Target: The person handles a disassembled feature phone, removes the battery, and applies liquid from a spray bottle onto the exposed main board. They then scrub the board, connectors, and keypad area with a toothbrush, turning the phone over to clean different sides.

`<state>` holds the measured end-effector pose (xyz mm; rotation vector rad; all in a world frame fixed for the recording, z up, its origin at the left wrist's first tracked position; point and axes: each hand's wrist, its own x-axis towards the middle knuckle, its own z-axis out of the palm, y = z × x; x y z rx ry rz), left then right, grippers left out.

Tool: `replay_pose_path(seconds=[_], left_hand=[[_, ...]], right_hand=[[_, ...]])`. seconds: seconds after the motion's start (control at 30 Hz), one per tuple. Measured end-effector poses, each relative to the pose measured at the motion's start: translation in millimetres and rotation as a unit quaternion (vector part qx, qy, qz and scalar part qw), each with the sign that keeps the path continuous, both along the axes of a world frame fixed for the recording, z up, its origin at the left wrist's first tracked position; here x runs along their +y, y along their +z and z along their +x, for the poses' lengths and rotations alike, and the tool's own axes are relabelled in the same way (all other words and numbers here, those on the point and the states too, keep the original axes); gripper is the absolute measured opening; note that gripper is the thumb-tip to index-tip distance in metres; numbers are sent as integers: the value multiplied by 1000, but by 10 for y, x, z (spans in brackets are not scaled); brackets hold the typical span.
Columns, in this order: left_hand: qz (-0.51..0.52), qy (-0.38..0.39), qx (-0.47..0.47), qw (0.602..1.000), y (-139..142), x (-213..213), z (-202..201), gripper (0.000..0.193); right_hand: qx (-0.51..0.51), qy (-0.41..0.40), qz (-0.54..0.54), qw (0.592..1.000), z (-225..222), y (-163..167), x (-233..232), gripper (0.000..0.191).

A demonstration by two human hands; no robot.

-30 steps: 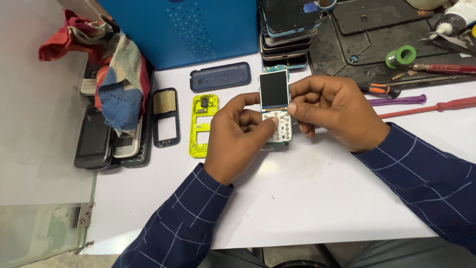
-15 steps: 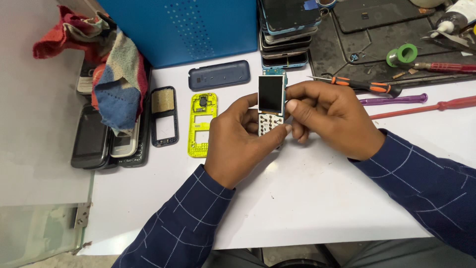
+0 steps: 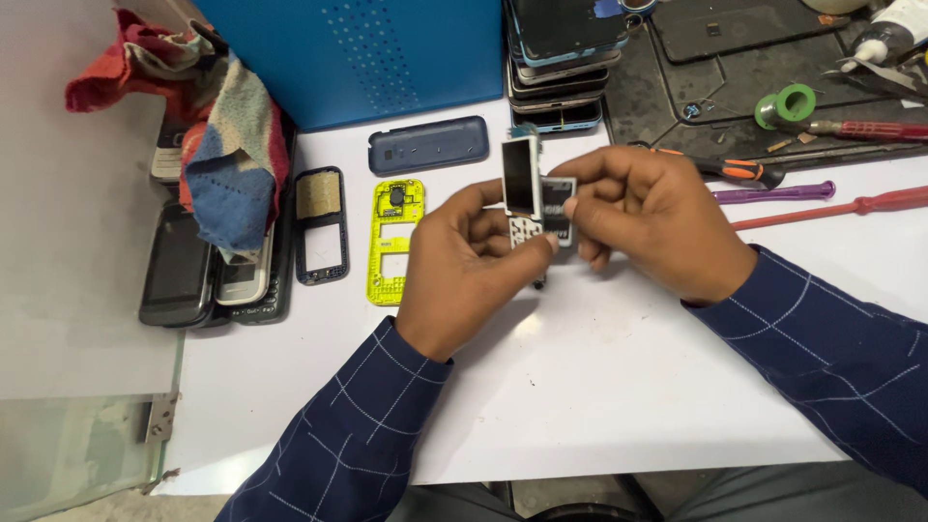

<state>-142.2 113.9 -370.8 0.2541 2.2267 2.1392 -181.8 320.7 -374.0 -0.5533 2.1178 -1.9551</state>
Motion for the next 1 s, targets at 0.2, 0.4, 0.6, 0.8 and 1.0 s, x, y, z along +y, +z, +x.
replay_pose_path(seconds=[0.2, 0.4, 0.6, 0.8, 1.0], left_hand=[[48, 64, 37, 996, -142, -111, -78, 46], [30, 93, 45, 994, -264, -208, -40, 55], [-193, 138, 132, 962, -457, -46, 64, 69], [-314, 155, 136, 927, -335, 38, 62, 75], [-366, 170, 175, 898, -217, 32, 80, 73]], right_hand=[[78, -88, 104, 988, -35, -26, 113, 21], [152, 0, 282, 947, 1, -186, 173, 19], [280, -51, 233, 930, 9, -468, 306, 20], [272, -174, 238, 916, -188, -286, 659, 16], [227, -62, 391, 890, -262, 67, 828, 18]])
